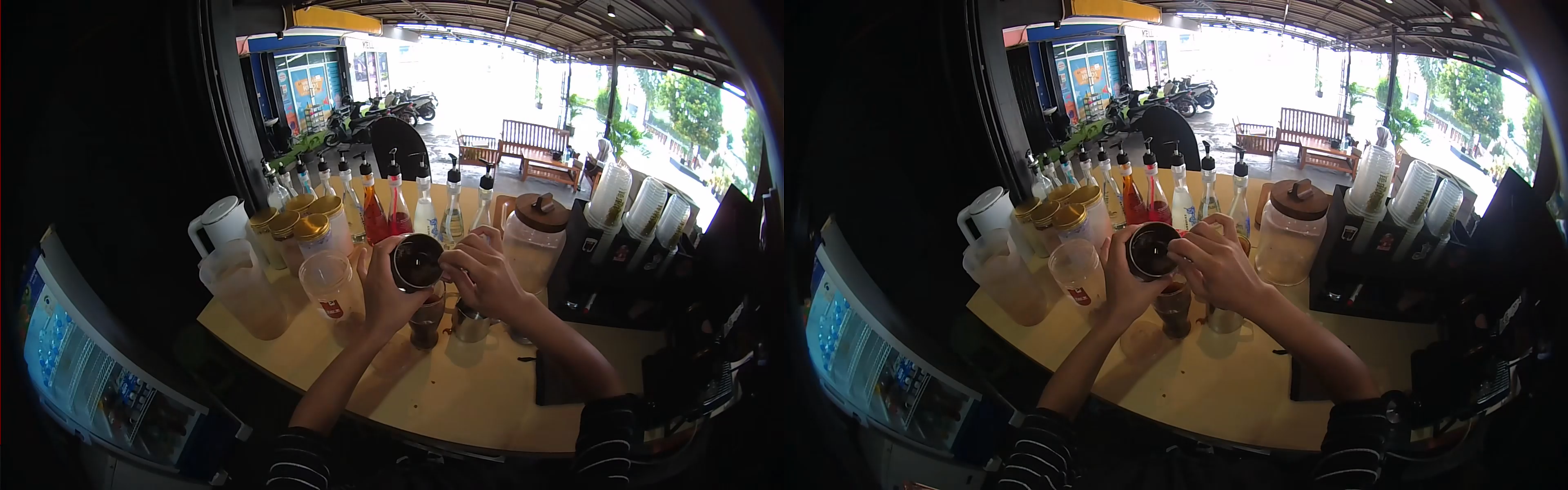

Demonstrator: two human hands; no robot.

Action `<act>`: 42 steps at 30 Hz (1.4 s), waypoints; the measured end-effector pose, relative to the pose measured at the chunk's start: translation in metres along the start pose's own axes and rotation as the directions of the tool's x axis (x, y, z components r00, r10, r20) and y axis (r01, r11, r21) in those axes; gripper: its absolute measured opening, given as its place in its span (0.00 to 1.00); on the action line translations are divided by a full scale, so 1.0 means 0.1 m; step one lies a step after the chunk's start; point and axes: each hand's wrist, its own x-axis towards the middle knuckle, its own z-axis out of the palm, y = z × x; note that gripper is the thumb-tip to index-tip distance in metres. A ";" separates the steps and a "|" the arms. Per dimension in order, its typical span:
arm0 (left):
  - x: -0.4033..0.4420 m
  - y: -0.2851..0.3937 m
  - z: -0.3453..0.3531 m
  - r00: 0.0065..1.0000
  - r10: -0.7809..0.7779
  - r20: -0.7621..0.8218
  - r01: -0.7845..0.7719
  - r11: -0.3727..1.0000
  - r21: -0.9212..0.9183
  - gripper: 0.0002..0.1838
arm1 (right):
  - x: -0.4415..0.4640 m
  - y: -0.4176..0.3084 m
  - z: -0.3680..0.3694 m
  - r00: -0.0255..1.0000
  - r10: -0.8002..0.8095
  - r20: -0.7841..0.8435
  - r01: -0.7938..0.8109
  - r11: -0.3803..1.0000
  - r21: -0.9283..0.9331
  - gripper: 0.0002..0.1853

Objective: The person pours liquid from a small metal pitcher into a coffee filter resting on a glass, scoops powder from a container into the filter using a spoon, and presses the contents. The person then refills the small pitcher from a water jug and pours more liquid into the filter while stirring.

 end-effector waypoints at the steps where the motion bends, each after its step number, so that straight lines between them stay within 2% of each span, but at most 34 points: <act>1: -0.01 -0.01 0.01 1.000 0.000 0.000 0.000 1.000 0.000 0.44 | 0.00 0.00 -0.01 1.000 -0.030 0.004 0.030 0.999 -0.036 0.08; 4: 0.00 -0.01 0.02 0.999 0.020 -0.036 -0.019 0.999 0.030 0.44 | 0.00 0.07 0.01 0.999 0.053 0.001 -0.053 0.998 0.015 0.09; 6: 0.01 -0.01 0.02 0.995 0.074 -0.063 -0.066 0.991 0.115 0.47 | -0.03 0.03 0.01 1.000 0.017 0.003 -0.017 1.000 -0.007 0.09; 7: 0.01 -0.01 0.02 0.995 0.075 -0.064 -0.067 0.991 0.115 0.47 | -0.04 0.02 0.01 1.000 -0.015 0.008 0.016 0.999 -0.029 0.09; 11: -0.01 0.03 0.03 0.993 0.094 -0.070 -0.083 0.986 0.147 0.47 | -0.04 0.03 0.07 0.998 0.011 -0.062 -0.015 0.998 -0.065 0.11; 13: -0.01 0.03 0.03 0.994 0.091 -0.065 -0.081 0.985 0.153 0.47 | -0.03 0.00 0.06 0.997 -0.050 -0.055 0.046 0.997 -0.062 0.12; 15: -0.02 0.03 0.03 0.995 0.067 -0.071 -0.059 0.992 0.110 0.44 | -0.05 -0.02 0.06 0.996 -0.069 -0.048 0.064 0.993 -0.104 0.13; 20: -0.02 0.04 0.04 0.993 0.071 -0.098 -0.062 0.993 0.098 0.44 | -0.05 -0.01 0.08 0.994 -0.089 -0.062 0.080 0.988 -0.131 0.16; 23: -0.02 0.04 0.03 0.994 0.071 -0.087 -0.061 0.992 0.107 0.46 | -0.07 -0.01 0.08 0.990 -0.141 -0.007 0.137 0.974 -0.180 0.18; 25: -0.02 0.04 0.03 0.994 0.079 -0.078 -0.068 0.990 0.125 0.47 | -0.07 0.01 0.11 0.986 -0.154 -0.063 0.137 0.964 -0.227 0.20; 28: -0.02 0.05 0.02 0.997 0.016 -0.074 -0.013 0.999 0.050 0.45 | -0.06 -0.04 0.09 0.985 -0.174 -0.019 0.169 0.974 -0.151 0.20; 31: -0.03 0.07 0.01 0.997 0.028 -0.078 -0.025 0.999 0.044 0.45 | -0.08 -0.04 0.09 0.987 -0.157 -0.018 0.149 0.961 -0.231 0.20; 42: -0.02 0.08 -0.01 0.997 -0.021 -0.076 0.018 0.999 -0.036 0.46 | -0.07 -0.05 0.12 0.979 -0.197 -0.045 0.186 0.966 -0.178 0.19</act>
